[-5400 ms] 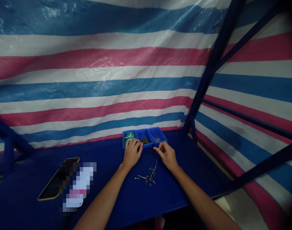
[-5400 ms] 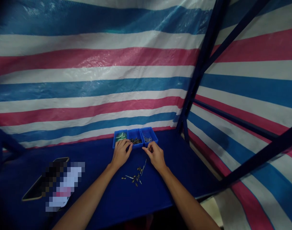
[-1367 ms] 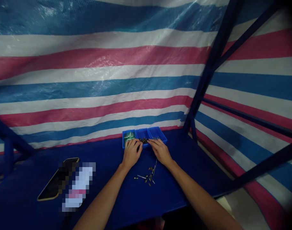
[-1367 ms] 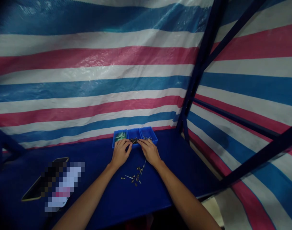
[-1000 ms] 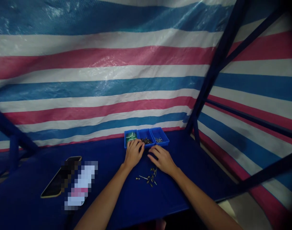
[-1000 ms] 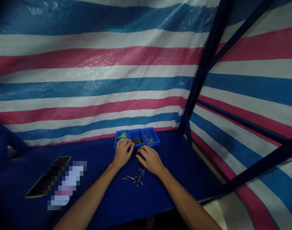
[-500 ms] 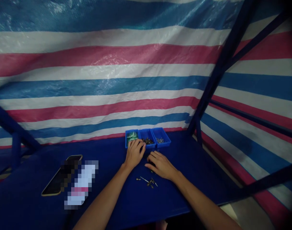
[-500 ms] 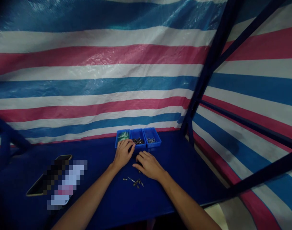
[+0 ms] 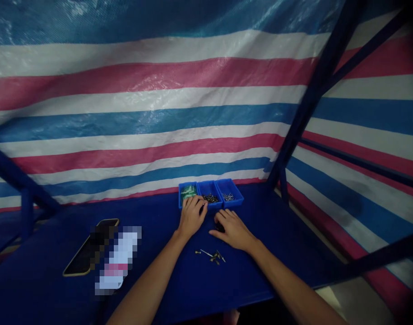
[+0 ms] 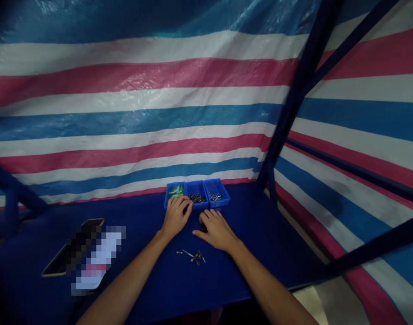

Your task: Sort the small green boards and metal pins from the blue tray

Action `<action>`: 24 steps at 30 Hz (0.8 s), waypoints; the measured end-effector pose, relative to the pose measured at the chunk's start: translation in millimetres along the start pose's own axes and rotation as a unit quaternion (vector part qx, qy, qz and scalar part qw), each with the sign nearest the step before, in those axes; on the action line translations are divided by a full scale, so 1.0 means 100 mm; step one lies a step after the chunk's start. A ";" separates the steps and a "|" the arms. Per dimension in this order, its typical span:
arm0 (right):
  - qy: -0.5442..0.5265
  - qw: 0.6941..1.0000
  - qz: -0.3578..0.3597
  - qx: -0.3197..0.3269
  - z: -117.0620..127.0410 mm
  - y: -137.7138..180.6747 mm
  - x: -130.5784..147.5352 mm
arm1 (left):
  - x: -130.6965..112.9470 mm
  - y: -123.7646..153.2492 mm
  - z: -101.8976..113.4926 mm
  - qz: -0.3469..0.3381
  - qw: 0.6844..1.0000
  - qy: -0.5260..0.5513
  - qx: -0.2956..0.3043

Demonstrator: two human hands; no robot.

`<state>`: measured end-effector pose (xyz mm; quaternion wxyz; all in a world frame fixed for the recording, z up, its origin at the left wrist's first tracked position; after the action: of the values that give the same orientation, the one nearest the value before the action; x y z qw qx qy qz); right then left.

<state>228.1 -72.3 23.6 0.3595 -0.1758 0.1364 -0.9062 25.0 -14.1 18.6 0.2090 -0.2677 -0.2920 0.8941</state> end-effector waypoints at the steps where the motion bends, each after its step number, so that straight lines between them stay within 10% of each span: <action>1: 0.000 1.000 -0.005 0.003 0.00 0.00 -0.03 | 0.00 0.00 0.00 0.000 1.000 0.001 0.001; 24: -0.105 0.983 -0.008 -0.149 -0.04 0.05 -0.18 | 0.02 0.01 -0.02 -0.007 1.000 0.003 -0.008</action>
<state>241.5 -62.3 13.9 0.3341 -0.3226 0.2299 -0.8552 24.5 -13.0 16.4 0.2144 -0.2695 -0.3003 0.8895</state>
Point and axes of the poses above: each hand's wrist, its own y-axis away from the middle knuckle, its own z-axis out of the back of the hand, x = y × z, the point moved 1 cm from there along -y, towards the middle knuckle, and after that the axes turned 9 degrees about z, right-handed, at the moved point
